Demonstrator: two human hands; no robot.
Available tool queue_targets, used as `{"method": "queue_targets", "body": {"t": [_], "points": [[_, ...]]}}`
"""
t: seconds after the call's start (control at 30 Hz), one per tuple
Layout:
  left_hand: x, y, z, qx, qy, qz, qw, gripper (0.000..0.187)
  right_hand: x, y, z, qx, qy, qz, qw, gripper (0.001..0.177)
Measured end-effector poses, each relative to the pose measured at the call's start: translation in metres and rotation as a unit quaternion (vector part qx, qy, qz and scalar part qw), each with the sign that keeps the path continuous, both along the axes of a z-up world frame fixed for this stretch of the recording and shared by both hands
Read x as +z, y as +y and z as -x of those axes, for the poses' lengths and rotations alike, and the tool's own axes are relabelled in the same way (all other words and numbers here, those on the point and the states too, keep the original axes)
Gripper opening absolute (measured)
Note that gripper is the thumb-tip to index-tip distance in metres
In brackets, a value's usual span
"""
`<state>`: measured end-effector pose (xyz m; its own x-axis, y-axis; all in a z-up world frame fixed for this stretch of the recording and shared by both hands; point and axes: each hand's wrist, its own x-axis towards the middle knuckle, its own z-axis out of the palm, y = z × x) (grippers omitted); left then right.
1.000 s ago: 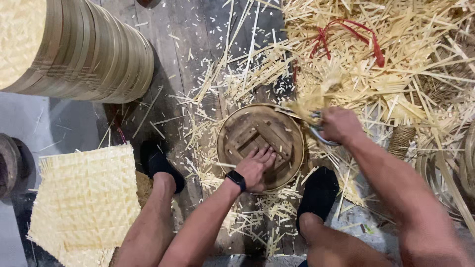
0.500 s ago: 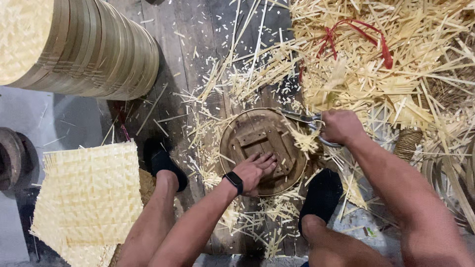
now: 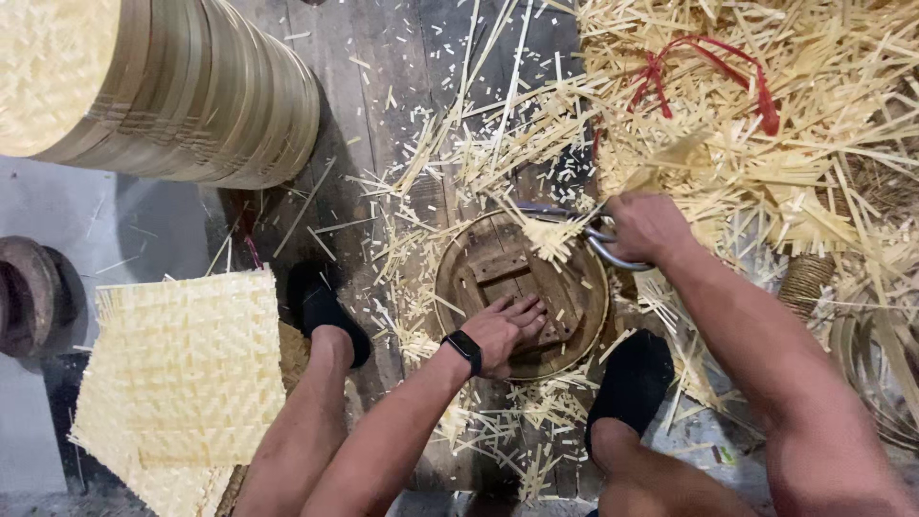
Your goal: The person places a circular bamboo frame onto a square woven mat, presses it down, and uses shears to trim the excess matting around the frame's edge. The person then flips the frame to reveal the finished circular tray and stacks it with others.
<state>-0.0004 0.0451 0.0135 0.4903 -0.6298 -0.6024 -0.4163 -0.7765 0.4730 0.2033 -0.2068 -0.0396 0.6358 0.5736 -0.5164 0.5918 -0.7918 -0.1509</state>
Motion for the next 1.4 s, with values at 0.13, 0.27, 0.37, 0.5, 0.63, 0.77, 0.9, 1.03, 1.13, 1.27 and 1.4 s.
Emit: {"method": "queue_targets", "body": {"t": [0.13, 0.27, 0.37, 0.5, 0.63, 0.77, 0.9, 1.03, 1.13, 1.27, 1.4], "points": [[-0.011, 0.003, 0.006, 0.011, -0.026, 0.016, 0.999, 0.113, 0.001, -0.015, -0.015, -0.23, 0.122, -0.071, 0.963, 0.039], [-0.018, 0.004, 0.009, 0.017, -0.055, 0.036, 0.998, 0.112, -0.035, -0.083, -0.054, -0.52, 0.151, -0.103, 0.834, 0.06], [-0.011, 0.005, 0.008, 0.018, -0.038, 0.035, 0.998, 0.114, -0.07, -0.162, -0.047, -0.395, 0.184, -0.073, 0.897, 0.062], [-0.005, 0.006, 0.005, 0.024, -0.041, 0.049, 0.998, 0.115, -0.059, -0.239, 0.02, -0.246, 0.352, -0.08, 0.9, 0.047], [-0.003, 0.002, 0.002, 0.037, -0.024, 0.04, 0.998, 0.114, -0.07, -0.225, 0.033, -0.151, 0.478, 0.142, 0.853, 0.057], [-0.002, -0.002, -0.004, 0.053, -0.022, 0.056, 0.997, 0.098, -0.084, -0.216, -0.065, -0.339, 0.269, 0.022, 0.901, 0.033], [0.007, -0.006, -0.023, 0.352, 0.237, 0.035, 0.905, 0.053, -0.044, -0.169, -0.119, -0.66, -0.06, -0.129, 0.738, 0.037], [0.005, 0.008, -0.061, 0.472, 0.03, 0.087, 0.877, 0.027, 0.007, -0.142, -0.086, -0.597, 0.029, -0.074, 0.798, 0.055], [-0.024, 0.021, -0.1, 0.469, -0.154, 0.069, 0.867, 0.024, 0.0, -0.125, -0.037, -0.536, 0.084, 0.018, 0.84, 0.049], [-0.058, 0.025, -0.139, 0.407, -0.17, 0.11, 0.891, 0.034, -0.002, -0.111, 0.027, -0.467, 0.064, -0.055, 0.88, 0.053], [-0.068, 0.015, -0.166, 0.476, 0.028, 0.022, 0.879, 0.041, 0.006, -0.068, 0.074, -0.483, 0.215, -0.214, 0.821, 0.035]]}}
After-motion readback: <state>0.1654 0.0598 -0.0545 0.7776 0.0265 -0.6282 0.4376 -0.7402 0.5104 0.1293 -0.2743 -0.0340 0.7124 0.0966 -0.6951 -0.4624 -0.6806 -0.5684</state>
